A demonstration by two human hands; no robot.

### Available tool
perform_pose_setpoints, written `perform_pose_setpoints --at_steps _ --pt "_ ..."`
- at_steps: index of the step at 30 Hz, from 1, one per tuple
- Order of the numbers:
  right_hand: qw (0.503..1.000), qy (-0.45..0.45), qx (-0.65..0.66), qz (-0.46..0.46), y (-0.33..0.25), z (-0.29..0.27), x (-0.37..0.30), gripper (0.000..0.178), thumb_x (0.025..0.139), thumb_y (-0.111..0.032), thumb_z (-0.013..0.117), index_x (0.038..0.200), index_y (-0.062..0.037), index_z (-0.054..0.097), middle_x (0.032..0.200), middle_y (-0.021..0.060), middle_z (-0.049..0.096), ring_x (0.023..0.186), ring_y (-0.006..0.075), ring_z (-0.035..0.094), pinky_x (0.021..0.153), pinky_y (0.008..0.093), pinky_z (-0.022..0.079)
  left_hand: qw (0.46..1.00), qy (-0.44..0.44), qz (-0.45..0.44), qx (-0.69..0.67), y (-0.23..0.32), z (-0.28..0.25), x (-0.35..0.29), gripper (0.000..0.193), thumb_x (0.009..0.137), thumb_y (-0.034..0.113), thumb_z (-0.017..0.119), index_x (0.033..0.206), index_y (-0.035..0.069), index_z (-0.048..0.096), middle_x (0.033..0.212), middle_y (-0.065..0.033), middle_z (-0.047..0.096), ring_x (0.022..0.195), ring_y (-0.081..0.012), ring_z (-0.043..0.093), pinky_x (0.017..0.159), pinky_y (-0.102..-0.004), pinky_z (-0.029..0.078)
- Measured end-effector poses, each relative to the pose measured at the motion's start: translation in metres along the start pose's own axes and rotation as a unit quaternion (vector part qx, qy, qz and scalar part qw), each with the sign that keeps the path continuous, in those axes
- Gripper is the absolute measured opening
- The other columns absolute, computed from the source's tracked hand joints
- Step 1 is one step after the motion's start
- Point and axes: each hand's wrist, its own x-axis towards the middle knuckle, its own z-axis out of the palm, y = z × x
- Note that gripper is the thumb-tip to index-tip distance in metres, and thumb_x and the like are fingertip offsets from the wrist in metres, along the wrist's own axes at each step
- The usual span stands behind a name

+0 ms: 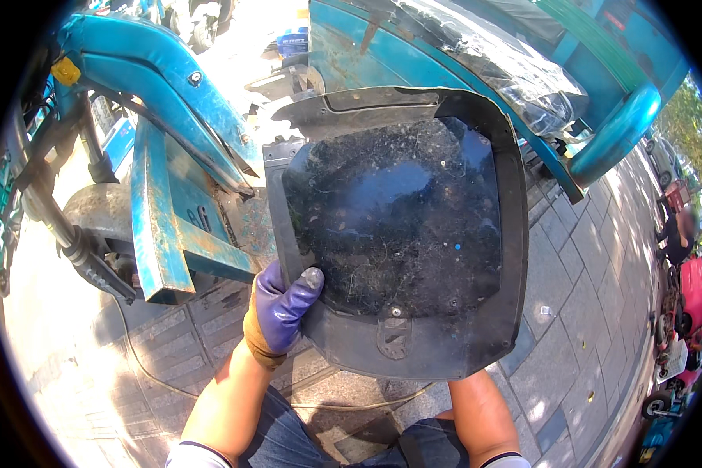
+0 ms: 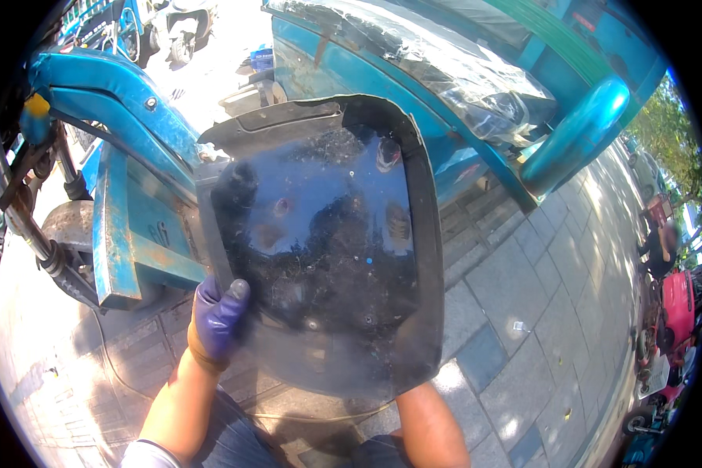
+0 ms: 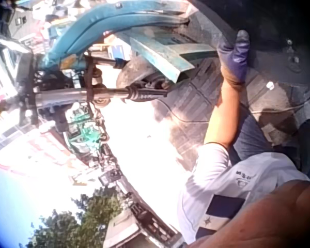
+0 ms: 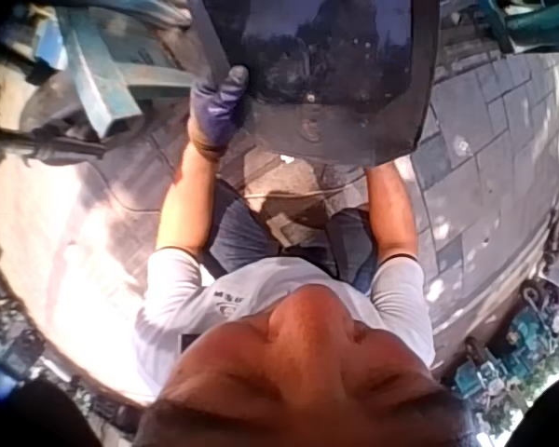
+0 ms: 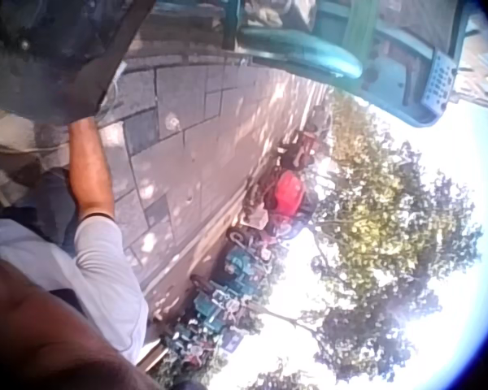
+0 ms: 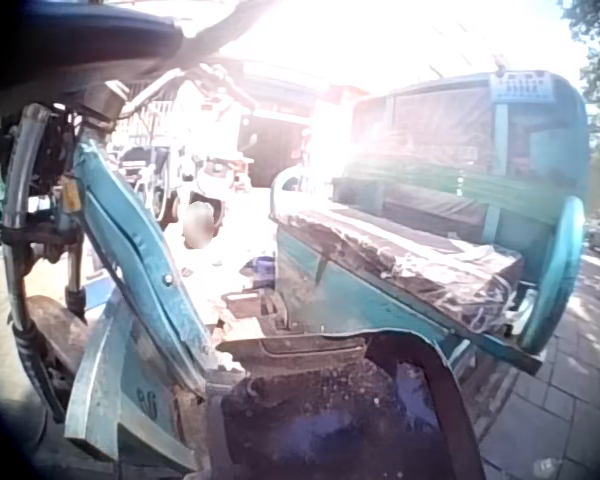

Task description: The person welds a black metal part using a handheld welding torch. They hold the part with one hand and the torch with the other, applying heat to specific areas while sparks fly. The person occasionally pauses to inspect the part and reposition it before continuing the welding process.

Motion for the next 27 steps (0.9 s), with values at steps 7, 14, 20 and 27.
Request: perform_pose_setpoints --at_steps 7,14,20,27 --pt "0.981 -0.01 0.186 0.055 -0.019 -0.005 0.006 0.057 0.095 -0.043 0.063 0.139 -0.0077 0.056 0.123 0.0225 0.068 0.113 0.0382 0.066 0.095 0.0427 0.051 0.983 0.089 -0.034 -0.16 0.001 -0.007 0.012 0.031 0.102 0.028 0.063 0.121 0.004 0.066 0.112 -0.0044 0.071 0.1 -0.0152 0.067 0.09 -0.033 0.054" --pt "0.972 0.042 0.211 0.093 -0.036 -0.017 0.009 0.055 0.092 -0.032 0.072 0.133 0.0017 0.059 0.109 0.0227 0.071 0.096 0.0324 0.071 0.086 0.0366 0.054 0.942 0.092 -0.025 -0.32 0.007 -0.008 0.023 0.03 0.105 0.039 0.054 0.109 0.012 0.067 0.086 -0.0028 0.067 0.07 -0.0176 0.062 0.067 -0.0339 0.052" --pt "0.978 -0.003 0.18 0.106 -0.019 0.0 0.008 0.059 0.094 -0.04 0.065 0.137 -0.0001 0.057 0.127 0.0239 0.066 0.117 0.0384 0.064 0.1 0.042 0.049 0.973 0.103 -0.026 -0.204 0.006 -0.005 0.018 0.027 0.103 0.034 0.06 0.111 0.009 0.067 0.095 -0.0038 0.068 0.083 -0.0169 0.064 0.08 -0.0327 0.053" --pt "1.0 -0.017 0.007 0.009 -0.002 -0.003 -0.002 0.057 0.094 -0.04 0.065 0.137 -0.0039 0.058 0.128 0.0235 0.066 0.117 0.0383 0.064 0.1 0.0421 0.05 0.999 0.024 0.006 0.043 0.0 0.006 -0.001 0.025 0.096 0.023 0.073 0.109 0.002 0.068 0.098 0.0011 0.069 0.09 -0.0076 0.059 0.081 -0.0265 0.049"
